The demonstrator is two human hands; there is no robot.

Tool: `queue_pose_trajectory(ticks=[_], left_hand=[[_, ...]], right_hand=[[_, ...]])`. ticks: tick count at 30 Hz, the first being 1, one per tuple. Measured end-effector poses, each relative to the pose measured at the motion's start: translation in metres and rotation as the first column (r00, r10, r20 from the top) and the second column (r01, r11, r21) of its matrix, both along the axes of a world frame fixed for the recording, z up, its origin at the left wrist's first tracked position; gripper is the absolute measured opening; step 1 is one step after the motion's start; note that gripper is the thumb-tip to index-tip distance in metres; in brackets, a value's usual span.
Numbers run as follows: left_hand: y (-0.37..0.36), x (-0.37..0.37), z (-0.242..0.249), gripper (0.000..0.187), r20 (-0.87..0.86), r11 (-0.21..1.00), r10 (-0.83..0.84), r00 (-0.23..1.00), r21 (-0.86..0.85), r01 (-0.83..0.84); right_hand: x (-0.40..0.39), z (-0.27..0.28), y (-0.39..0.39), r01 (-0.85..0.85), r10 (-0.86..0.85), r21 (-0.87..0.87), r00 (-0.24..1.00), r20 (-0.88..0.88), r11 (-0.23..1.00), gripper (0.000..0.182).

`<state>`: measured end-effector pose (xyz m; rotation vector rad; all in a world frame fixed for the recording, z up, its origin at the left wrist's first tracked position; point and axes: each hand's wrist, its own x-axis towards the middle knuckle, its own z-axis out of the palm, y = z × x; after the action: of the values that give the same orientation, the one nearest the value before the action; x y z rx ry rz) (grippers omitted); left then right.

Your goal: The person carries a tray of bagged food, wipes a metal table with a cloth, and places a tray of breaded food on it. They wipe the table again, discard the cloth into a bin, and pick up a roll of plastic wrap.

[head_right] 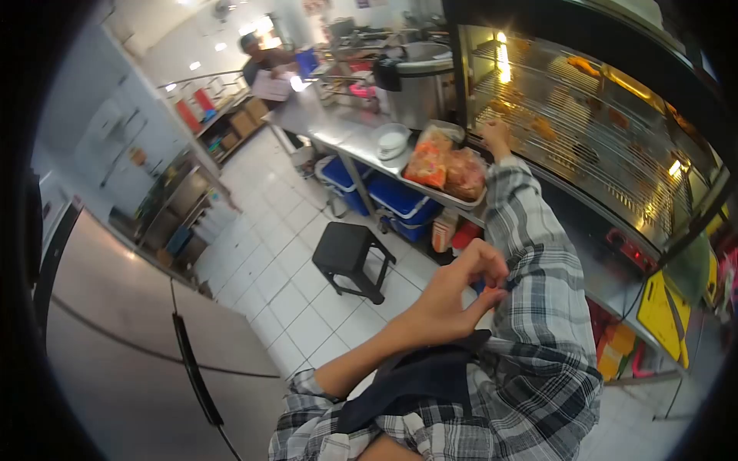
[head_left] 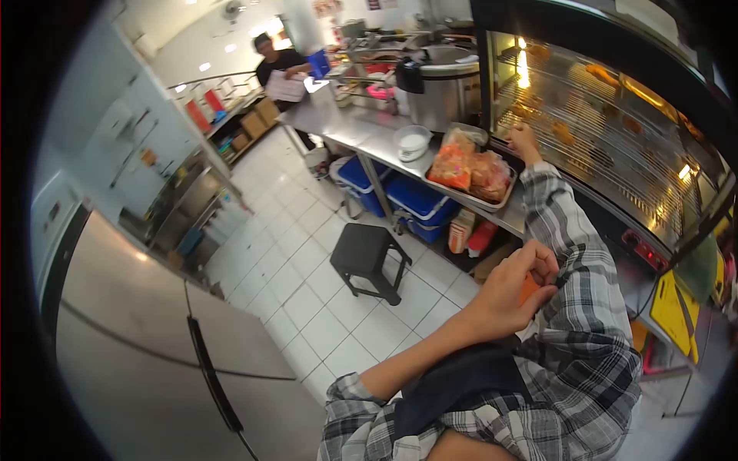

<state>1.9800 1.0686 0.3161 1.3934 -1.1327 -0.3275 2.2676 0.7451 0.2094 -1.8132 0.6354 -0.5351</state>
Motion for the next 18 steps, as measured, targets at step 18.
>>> queue_pose_trajectory(ticks=[18], left_hand=[[0.008,0.153,0.008,0.021,0.046,0.631,-0.763,0.644,-0.159,0.759]], right_hand=[[-0.234,0.083,-0.098,0.831,-0.834,0.234,0.399,0.382,0.505,0.054]])
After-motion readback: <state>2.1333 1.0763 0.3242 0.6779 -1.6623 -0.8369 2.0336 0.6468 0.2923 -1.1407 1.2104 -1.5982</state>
